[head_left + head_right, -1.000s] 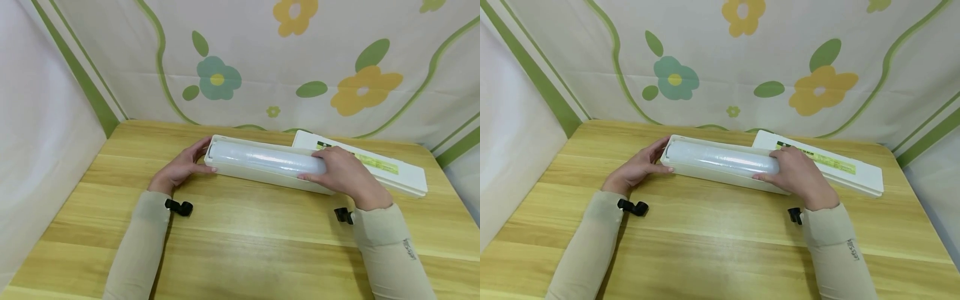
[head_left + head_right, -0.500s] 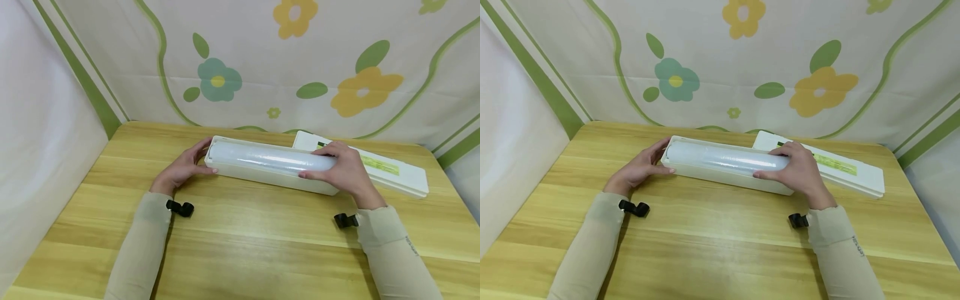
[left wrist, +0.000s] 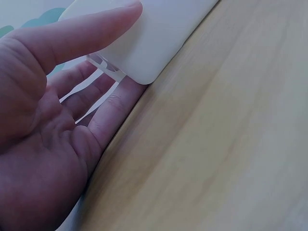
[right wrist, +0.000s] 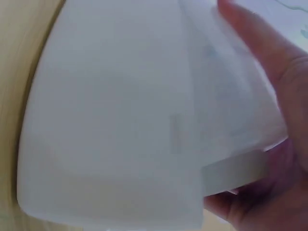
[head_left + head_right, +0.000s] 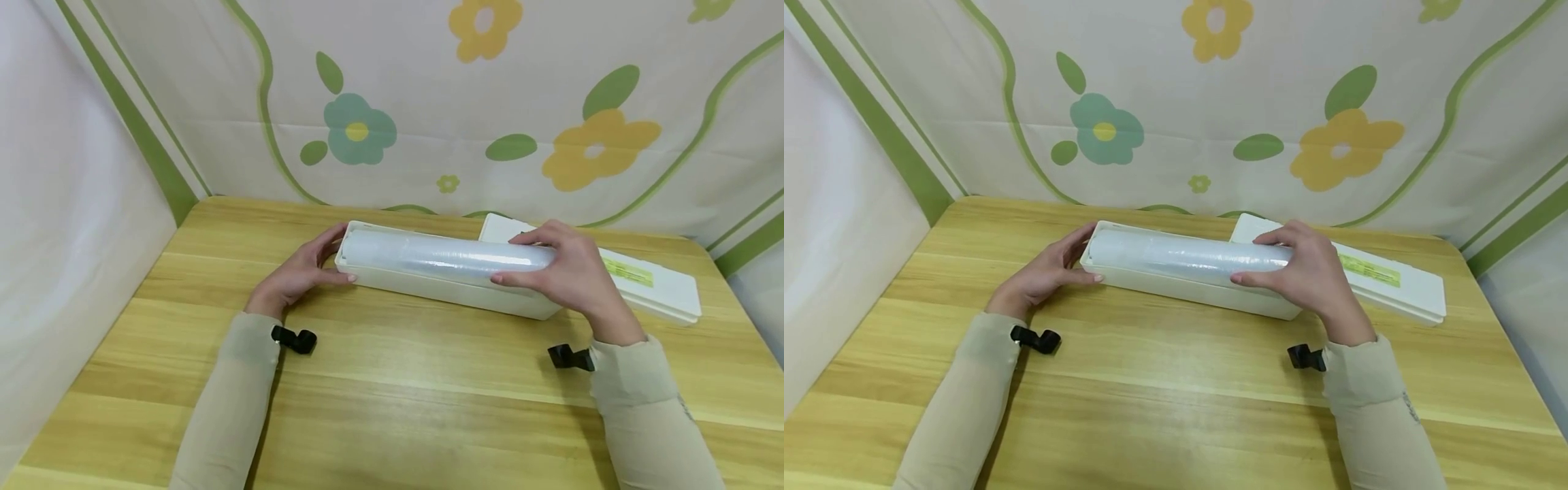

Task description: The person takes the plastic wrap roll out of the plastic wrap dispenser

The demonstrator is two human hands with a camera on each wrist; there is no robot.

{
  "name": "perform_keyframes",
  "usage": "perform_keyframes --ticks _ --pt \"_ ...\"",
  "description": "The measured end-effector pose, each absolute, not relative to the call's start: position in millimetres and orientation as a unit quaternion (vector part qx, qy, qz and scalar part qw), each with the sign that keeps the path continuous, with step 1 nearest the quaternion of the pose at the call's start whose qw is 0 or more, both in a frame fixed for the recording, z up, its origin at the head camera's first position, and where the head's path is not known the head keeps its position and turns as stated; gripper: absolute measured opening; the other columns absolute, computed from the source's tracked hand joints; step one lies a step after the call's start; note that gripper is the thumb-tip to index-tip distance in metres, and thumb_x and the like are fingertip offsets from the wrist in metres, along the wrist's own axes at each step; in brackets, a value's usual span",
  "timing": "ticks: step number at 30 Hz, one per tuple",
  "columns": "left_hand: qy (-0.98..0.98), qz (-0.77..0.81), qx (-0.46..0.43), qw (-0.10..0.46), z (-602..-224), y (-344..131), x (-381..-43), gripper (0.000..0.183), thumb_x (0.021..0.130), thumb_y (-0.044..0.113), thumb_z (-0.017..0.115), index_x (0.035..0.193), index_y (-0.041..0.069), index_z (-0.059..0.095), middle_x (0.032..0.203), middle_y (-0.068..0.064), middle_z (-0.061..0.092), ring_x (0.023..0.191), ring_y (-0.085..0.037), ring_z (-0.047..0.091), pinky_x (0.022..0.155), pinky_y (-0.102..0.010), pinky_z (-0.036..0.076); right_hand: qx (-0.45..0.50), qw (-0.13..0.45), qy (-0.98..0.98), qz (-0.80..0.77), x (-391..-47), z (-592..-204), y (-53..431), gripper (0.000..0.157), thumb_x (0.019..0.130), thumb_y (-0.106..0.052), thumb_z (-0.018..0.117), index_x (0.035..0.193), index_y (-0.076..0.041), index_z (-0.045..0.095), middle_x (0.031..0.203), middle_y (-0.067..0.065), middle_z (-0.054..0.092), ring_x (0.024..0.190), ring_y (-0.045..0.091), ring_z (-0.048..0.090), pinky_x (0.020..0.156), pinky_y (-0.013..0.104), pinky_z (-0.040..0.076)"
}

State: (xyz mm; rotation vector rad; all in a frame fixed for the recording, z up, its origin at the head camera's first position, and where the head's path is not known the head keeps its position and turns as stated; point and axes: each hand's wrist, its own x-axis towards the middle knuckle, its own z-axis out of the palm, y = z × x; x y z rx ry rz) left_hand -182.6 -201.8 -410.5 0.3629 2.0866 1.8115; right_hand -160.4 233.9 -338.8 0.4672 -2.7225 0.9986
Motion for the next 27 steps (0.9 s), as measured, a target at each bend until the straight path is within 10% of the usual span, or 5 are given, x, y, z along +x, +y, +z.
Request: perform_keyframes --ticks 6,14,27 --pt "0.736 0.643 0.118 0.175 -410 -202 -183 0.105 0.089 -0.006 0.083 0.172 0.025 0.028 0.172 -0.004 0.037 0.156 -0.029 0.038 0.102 -0.025 0.058 0.206 0.105 -0.919 0.320 -159 -337 230 0.048 0.079 -0.031 0.098 0.121 -0.015 0.081 0.117 0.005 0.079 0.099 0.023 0.070 0.080 0.017 0.046" --pt "0.736 0.644 0.111 0.176 -410 -201 -181 0.106 0.088 -0.006 0.084 0.172 0.026 0.029 0.171 -0.002 0.039 0.156 -0.028 0.038 0.102 -0.022 0.057 0.244 0.190 -0.936 0.165 -158 -332 223 0.095 0.039 -0.064 0.106 0.121 -0.021 0.082 0.106 0.003 0.081 0.084 0.023 0.072 0.070 0.043 0.055" --pt "0.737 0.643 0.104 0.177 -409 -200 -182 0.106 0.087 -0.006 0.085 0.171 0.028 0.031 0.171 0.001 0.039 0.156 -0.027 0.038 0.102 -0.024 0.057 0.281 0.137 -0.946 0.081 -158 -323 222 0.082 0.066 -0.060 0.097 0.136 -0.024 0.076 0.111 0.006 0.083 0.078 0.024 0.073 0.064 0.042 0.051"
